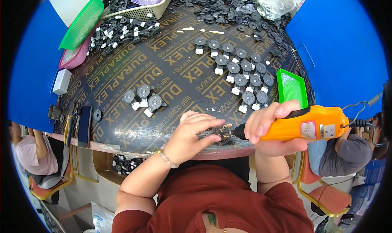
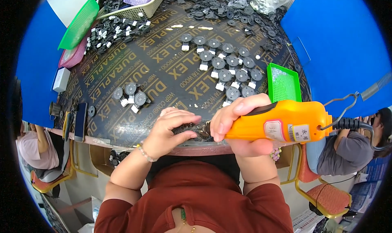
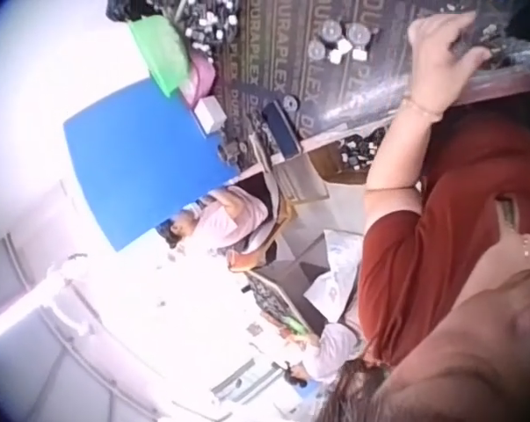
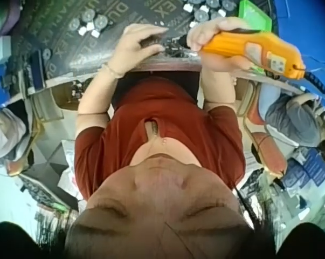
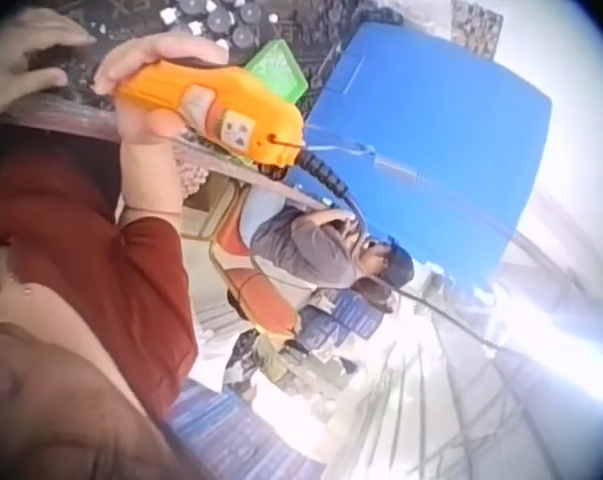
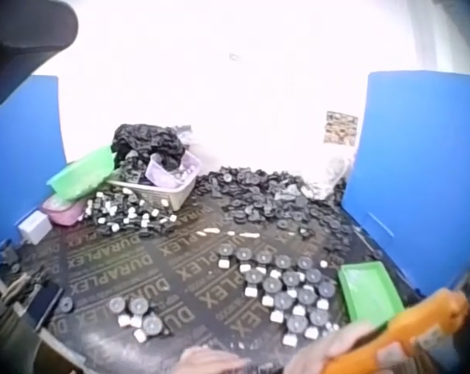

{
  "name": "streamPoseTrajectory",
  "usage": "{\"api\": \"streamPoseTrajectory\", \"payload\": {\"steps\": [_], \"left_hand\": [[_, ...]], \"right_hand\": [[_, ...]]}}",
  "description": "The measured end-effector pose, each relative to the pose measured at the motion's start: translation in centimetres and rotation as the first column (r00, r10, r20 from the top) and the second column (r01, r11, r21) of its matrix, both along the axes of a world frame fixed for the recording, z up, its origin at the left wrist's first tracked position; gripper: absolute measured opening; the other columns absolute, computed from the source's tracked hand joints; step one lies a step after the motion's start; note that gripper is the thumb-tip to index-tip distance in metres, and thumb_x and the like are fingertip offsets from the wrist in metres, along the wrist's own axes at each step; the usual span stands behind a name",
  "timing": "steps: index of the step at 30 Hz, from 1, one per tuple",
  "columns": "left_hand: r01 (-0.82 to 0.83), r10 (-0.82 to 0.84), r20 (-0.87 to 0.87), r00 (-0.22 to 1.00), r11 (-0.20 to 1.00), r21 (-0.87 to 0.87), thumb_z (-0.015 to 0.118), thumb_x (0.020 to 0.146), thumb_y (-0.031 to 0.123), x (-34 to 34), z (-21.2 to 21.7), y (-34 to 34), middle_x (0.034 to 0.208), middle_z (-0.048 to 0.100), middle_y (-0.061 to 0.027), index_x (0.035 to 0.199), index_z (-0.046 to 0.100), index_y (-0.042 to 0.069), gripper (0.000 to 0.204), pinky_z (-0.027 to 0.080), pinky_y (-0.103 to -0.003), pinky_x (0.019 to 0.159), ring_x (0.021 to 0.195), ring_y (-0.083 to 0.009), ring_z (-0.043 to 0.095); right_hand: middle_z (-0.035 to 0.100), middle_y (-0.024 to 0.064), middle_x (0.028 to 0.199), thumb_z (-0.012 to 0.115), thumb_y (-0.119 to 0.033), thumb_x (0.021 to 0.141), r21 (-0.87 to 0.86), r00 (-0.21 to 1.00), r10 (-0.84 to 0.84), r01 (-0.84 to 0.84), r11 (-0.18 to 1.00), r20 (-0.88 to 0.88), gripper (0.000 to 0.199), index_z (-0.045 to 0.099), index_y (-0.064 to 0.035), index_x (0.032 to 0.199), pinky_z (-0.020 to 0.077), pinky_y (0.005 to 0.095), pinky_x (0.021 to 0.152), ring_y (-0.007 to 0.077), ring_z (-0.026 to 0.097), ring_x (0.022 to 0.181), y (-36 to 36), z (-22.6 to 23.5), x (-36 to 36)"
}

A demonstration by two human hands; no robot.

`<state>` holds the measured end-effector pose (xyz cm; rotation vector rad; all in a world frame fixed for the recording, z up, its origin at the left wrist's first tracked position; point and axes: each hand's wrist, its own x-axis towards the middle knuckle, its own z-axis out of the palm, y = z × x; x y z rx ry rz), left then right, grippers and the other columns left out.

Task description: Assembling small plastic and metal components using an electric screwdriver on a factory workbench.

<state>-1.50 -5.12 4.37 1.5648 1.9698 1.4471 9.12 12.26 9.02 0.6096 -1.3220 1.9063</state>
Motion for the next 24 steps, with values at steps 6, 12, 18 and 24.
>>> {"api": "streamPoseTrajectory", "payload": {"steps": [6,12,18,24], "left_hand": [[0.028,-0.032,-0.059,0.998,0.998,-0.054,0.075,0.079,0.010,0.5,-0.8,0.2,0.095,0.071,-0.0035,0.093,0.071,0.010,0.015,0.040,-0.035,0.091,0.098,-0.0192,0.065],[-0.038,0.039,0.152,0.988,0.999,-0.009,0.069,0.085,0.013,1.4,-1.5,0.7,0.087,0.069,-0.0049,0.089,0.066,0.007,0.008,0.043,-0.035,0.087,0.089,-0.0233,0.065],[-0.006,0.004,0.221,0.975,1.000,0.009,0.067,0.086,0.012,1.5,-1.6,1.4,0.089,0.070,-0.0066,0.091,0.067,0.005,0.009,0.046,-0.036,0.085,0.091,-0.0245,0.065],[0.175,-0.155,0.378,0.913,0.984,-0.020,0.066,0.089,0.016,1.1,-1.5,2.1,0.093,0.072,-0.0033,0.094,0.070,0.006,0.012,0.046,-0.034,0.089,0.099,-0.0222,0.065]], "right_hand": [[0.057,0.0081,0.076,0.053,-0.070,0.084,-0.004,0.999,-0.030,0.030,1.000,0.016,0.069,0.040,-0.0069,0.110,0.0486,0.0285,0.045,0.0157,0.057,0.051,-0.5,-0.2,0.5],[0.060,0.0097,0.079,0.061,-0.067,0.078,-0.057,0.999,-0.006,0.008,0.998,0.035,0.070,0.042,-0.0072,0.110,0.0509,0.0297,0.053,0.0176,0.060,0.059,-0.3,0.1,1.2],[0.061,0.0101,0.080,0.061,-0.066,0.079,-0.050,1.000,-0.009,0.010,0.999,0.028,0.070,0.042,-0.0068,0.110,0.0513,0.0301,0.053,0.0182,0.060,0.059,0.0,0.2,1.4],[0.061,0.0103,0.081,0.060,-0.066,0.080,-0.112,1.000,-0.006,0.006,0.994,-0.006,0.070,0.042,-0.0060,0.110,0.0509,0.0305,0.052,0.0191,0.061,0.058,0.6,0.0,2.1]]}}
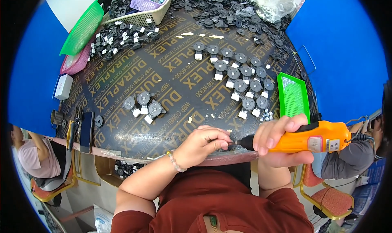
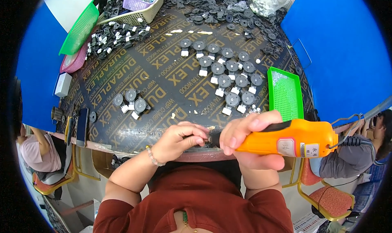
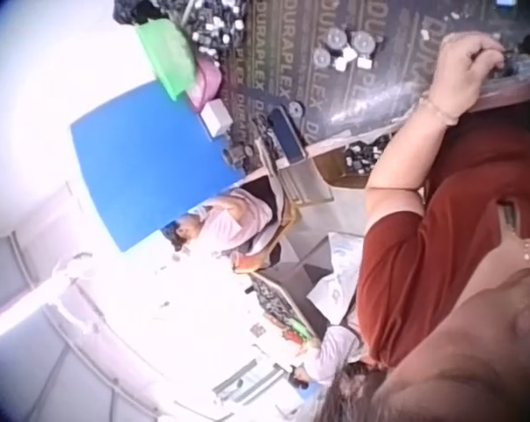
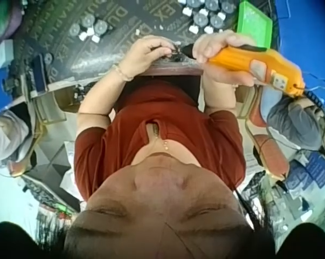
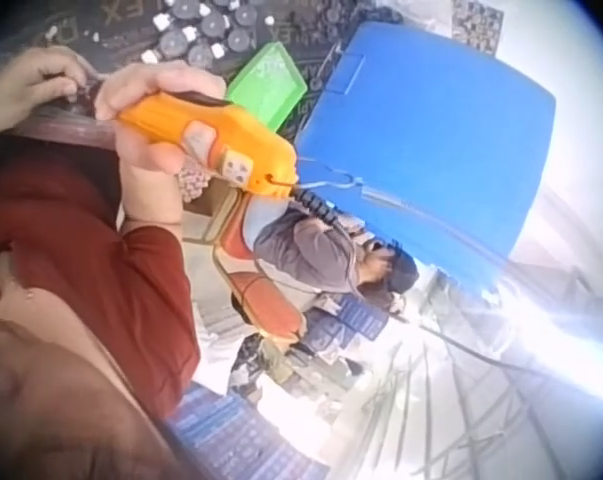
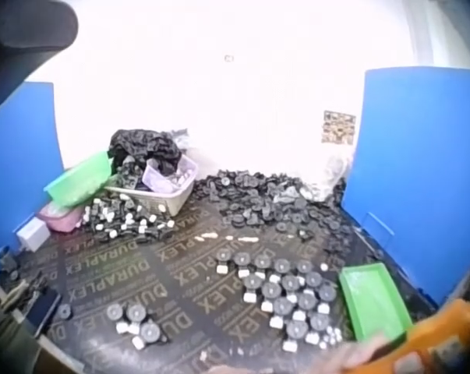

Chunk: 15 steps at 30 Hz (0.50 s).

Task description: Assembling small plastic and metal components using an electric screwdriver on a factory workbench.

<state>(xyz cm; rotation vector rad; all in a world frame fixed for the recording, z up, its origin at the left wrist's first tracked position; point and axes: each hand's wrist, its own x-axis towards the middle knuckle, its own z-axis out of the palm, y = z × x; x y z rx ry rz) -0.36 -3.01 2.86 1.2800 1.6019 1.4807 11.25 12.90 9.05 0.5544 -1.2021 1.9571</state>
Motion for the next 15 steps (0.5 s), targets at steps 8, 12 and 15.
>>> {"api": "streamPoseTrajectory", "payload": {"steps": [8,12,15], "left_hand": [[0.287,-0.284,-0.061,0.957,0.957,0.034,0.074,0.082,0.025,-3.5,3.9,3.1,0.106,0.069,-0.0125,0.100,0.069,0.004,0.029,0.047,-0.037,0.091,0.102,-0.0240,0.063],[-0.345,0.398,-0.711,0.579,0.910,0.228,0.074,0.076,0.018,-14.6,4.3,8.7,0.104,0.068,-0.0132,0.099,0.069,0.008,0.026,0.049,-0.042,0.086,0.100,-0.0332,0.063],[-0.586,0.280,-0.834,0.475,0.808,-0.062,0.076,0.076,0.024,-20.6,3.4,11.6,0.116,0.065,-0.0126,0.100,0.069,0.013,0.027,0.037,-0.044,0.100,0.119,-0.0300,0.055]], "right_hand": [[0.058,0.0086,0.077,0.055,-0.069,0.082,-0.061,0.999,-0.037,0.036,0.997,-0.013,0.069,0.040,-0.0066,0.108,0.0505,0.0297,0.049,0.0177,0.059,0.054,2.1,0.6,2.7],[0.056,0.0074,0.074,0.056,-0.063,0.087,0.017,0.986,-0.168,0.168,0.986,0.004,0.063,0.040,-0.0063,0.108,0.0488,0.0270,0.044,0.0155,0.058,0.051,3.1,0.9,3.7],[0.056,0.0072,0.074,0.057,-0.064,0.086,0.024,0.979,-0.200,0.199,0.980,0.034,0.064,0.039,-0.0065,0.107,0.0483,0.0267,0.044,0.0151,0.056,0.050,3.6,0.4,4.1]]}}
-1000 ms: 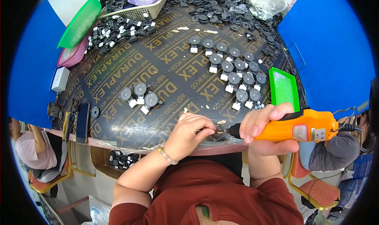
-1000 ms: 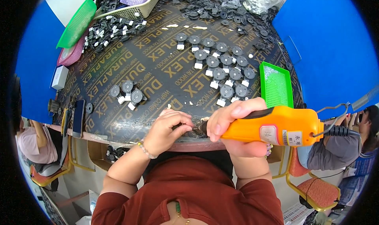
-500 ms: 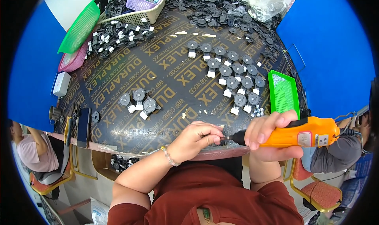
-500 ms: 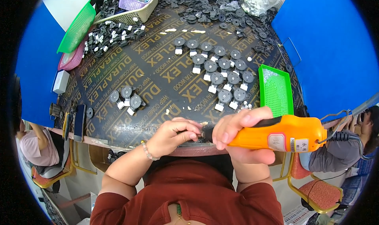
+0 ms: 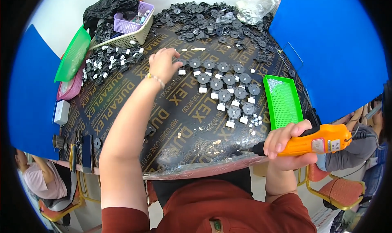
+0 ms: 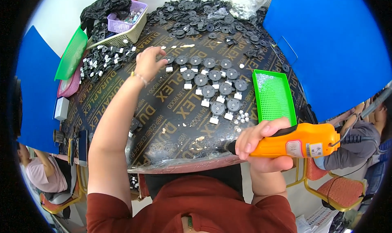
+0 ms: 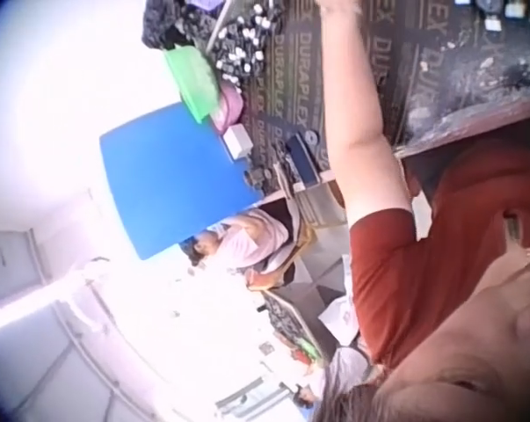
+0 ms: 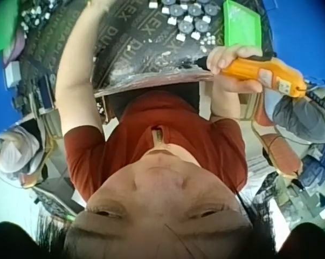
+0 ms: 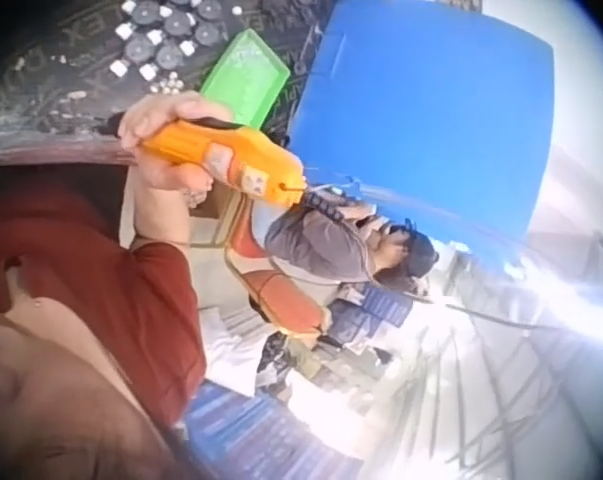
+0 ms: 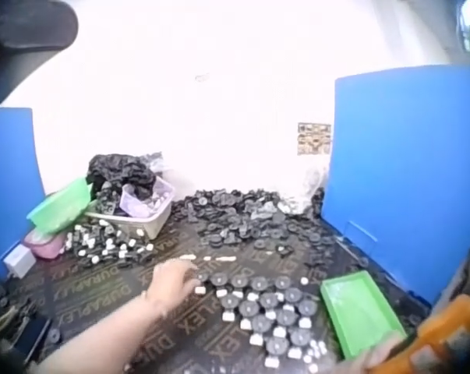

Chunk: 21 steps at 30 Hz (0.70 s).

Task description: Assembling small plastic and metal components using an electric screwdriver on a factory workbench.

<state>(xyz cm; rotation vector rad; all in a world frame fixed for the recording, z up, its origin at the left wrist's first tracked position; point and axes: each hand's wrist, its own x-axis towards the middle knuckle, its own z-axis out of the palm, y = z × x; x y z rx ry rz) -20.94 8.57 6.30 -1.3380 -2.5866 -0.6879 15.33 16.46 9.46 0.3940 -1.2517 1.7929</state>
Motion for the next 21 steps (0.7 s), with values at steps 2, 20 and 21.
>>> {"api": "streamPoseTrajectory", "payload": {"steps": [2,20,21], "left_hand": [[0.011,-0.010,0.010,1.000,0.999,-0.043,0.080,0.072,0.030,-3.7,-2.5,1.0,0.121,0.065,-0.0099,0.090,0.069,0.018,0.024,0.026,-0.049,0.107,0.133,-0.0279,0.044],[0.365,-0.352,0.223,0.909,0.931,-0.018,0.080,0.069,0.020,18.6,-0.2,-9.7,0.105,0.067,-0.0064,0.117,0.055,0.010,0.054,0.017,-0.058,0.111,0.128,-0.0277,0.048],[0.354,-0.344,0.237,0.909,0.935,0.000,0.080,0.069,0.019,19.1,-1.1,-9.9,0.105,0.067,-0.0062,0.118,0.055,0.010,0.056,0.016,-0.058,0.111,0.128,-0.0280,0.048]], "right_hand": [[0.056,0.0070,0.074,0.057,-0.065,0.085,0.046,0.998,-0.061,0.060,0.997,0.033,0.065,0.039,-0.0068,0.107,0.0477,0.0264,0.044,0.0148,0.055,0.049,0.3,-0.3,0.1],[0.061,0.0109,0.081,0.066,-0.061,0.080,-0.074,0.997,0.059,-0.055,0.996,0.045,0.066,0.047,-0.0060,0.112,0.0494,0.0321,0.051,0.0200,0.060,0.059,0.4,-0.9,-3.1],[0.061,0.0135,0.080,0.073,-0.055,0.078,-0.121,0.990,0.132,-0.125,0.985,0.052,0.066,0.049,-0.0044,0.112,0.0525,0.0360,0.057,0.0239,0.062,0.064,-0.1,-0.8,-3.6]]}}
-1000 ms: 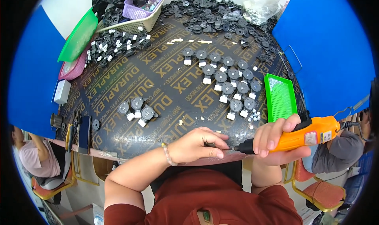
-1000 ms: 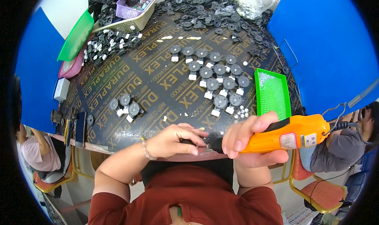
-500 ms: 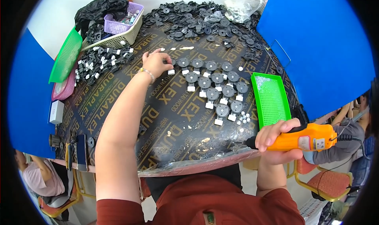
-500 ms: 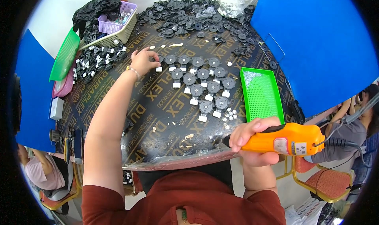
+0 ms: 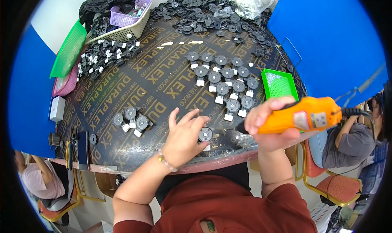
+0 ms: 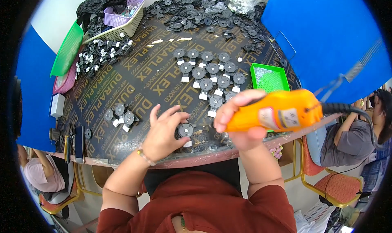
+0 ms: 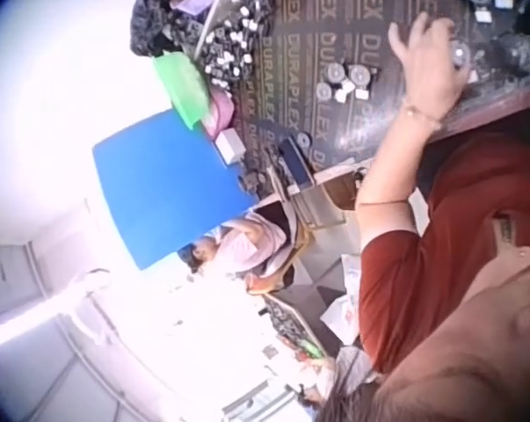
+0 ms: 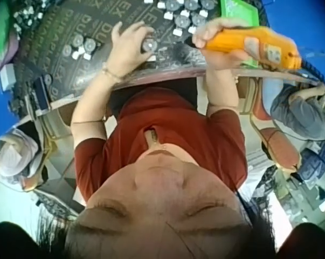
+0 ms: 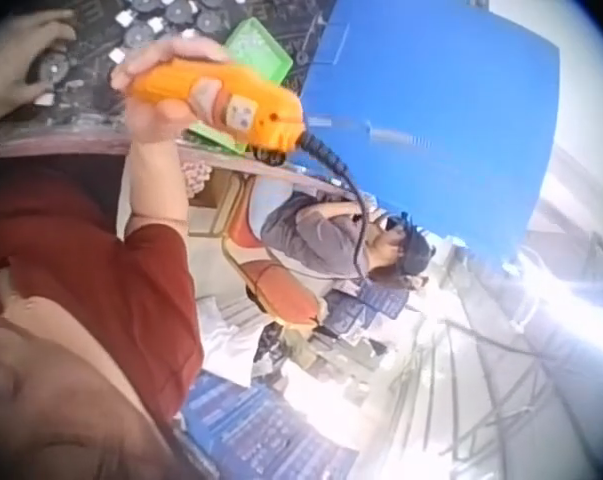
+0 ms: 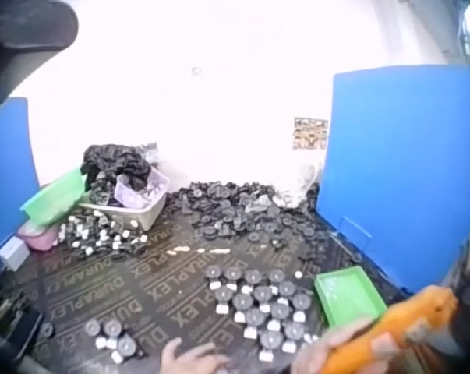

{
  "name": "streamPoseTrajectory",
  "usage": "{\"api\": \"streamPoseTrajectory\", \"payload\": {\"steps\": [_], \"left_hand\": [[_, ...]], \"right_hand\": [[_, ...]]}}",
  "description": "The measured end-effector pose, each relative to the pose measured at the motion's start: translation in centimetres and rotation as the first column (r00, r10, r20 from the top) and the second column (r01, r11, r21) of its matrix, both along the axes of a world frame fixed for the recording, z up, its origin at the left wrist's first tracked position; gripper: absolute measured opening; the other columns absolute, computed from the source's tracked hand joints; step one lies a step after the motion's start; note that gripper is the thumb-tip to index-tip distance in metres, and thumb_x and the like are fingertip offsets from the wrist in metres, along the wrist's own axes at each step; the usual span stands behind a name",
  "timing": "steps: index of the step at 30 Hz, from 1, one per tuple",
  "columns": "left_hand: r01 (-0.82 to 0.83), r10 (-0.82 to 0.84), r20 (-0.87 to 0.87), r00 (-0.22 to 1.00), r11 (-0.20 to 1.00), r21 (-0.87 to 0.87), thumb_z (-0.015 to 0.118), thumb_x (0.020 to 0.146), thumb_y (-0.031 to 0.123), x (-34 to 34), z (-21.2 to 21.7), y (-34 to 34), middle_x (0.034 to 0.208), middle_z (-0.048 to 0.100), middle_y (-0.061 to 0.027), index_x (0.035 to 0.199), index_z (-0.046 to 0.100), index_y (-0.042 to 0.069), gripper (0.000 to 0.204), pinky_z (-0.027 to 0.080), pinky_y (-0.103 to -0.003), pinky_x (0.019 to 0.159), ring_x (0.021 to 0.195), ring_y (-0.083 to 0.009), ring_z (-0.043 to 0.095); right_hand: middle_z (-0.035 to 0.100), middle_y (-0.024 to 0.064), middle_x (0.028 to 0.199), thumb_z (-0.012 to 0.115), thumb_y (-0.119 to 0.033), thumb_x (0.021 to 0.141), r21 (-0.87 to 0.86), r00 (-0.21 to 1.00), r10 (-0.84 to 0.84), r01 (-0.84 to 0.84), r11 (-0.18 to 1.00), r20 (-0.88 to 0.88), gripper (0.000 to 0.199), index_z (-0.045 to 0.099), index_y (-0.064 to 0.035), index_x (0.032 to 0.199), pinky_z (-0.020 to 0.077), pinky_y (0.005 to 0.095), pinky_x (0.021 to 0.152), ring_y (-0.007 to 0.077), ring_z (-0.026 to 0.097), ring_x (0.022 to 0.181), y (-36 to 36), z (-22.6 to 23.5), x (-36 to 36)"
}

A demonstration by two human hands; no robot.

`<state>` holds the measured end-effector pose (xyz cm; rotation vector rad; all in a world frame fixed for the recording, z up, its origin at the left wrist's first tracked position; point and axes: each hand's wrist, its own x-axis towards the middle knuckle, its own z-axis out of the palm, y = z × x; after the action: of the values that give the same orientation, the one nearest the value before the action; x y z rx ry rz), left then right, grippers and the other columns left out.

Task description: Assembling small plastic and metal components using an electric screwdriver on a factory workbench.

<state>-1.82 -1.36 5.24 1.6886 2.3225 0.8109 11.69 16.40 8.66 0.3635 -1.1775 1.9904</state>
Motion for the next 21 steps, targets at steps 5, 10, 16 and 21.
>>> {"api": "streamPoseTrajectory", "payload": {"steps": [5,10,16,21], "left_hand": [[-0.006,-0.005,0.102,0.995,0.995,0.103,0.083,0.067,0.025,0.0,-2.8,-0.3,0.102,0.067,-0.0049,0.111,0.066,0.013,0.049,0.015,-0.057,0.111,0.130,-0.0285,0.047],[-0.032,0.017,0.155,0.988,0.994,0.101,0.083,0.066,0.027,0.0,-3.3,-0.5,0.100,0.066,-0.0041,0.108,0.069,0.015,0.046,0.015,-0.055,0.111,0.131,-0.0281,0.046],[-0.041,0.023,0.164,0.986,0.993,0.106,0.083,0.065,0.026,0.0,-3.5,-0.6,0.100,0.066,-0.0036,0.109,0.069,0.015,0.047,0.018,-0.054,0.110,0.130,-0.0269,0.047],[-0.037,0.020,0.167,0.986,0.994,0.102,0.084,0.065,0.025,0.0,-3.5,-0.4,0.101,0.066,-0.0035,0.108,0.069,0.014,0.047,0.021,-0.053,0.108,0.129,-0.0253,0.048]], "right_hand": [[0.061,0.0119,0.078,0.076,-0.053,0.076,0.082,0.987,-0.040,0.027,0.996,0.156,0.065,0.048,-0.0031,0.107,0.0528,0.0308,0.055,0.0197,0.061,0.061,-1.9,-1.4,-2.9],[0.059,0.0111,0.075,0.072,-0.057,0.078,0.157,0.975,-0.077,0.045,0.987,0.206,0.066,0.046,-0.0038,0.107,0.0515,0.0313,0.053,0.0194,0.059,0.056,-2.8,-2.1,-3.8],[0.059,0.0109,0.074,0.072,-0.056,0.078,0.186,0.972,-0.074,0.032,0.982,0.222,0.064,0.046,-0.0037,0.105,0.0513,0.0310,0.053,0.0189,0.059,0.056,-3.2,-2.1,-4.1],[0.060,0.0116,0.075,0.079,-0.049,0.075,0.164,0.972,0.012,-0.051,0.985,0.234,0.061,0.048,-0.0029,0.102,0.0521,0.0298,0.054,0.0195,0.060,0.059,-3.3,-2.9,-4.3]]}}
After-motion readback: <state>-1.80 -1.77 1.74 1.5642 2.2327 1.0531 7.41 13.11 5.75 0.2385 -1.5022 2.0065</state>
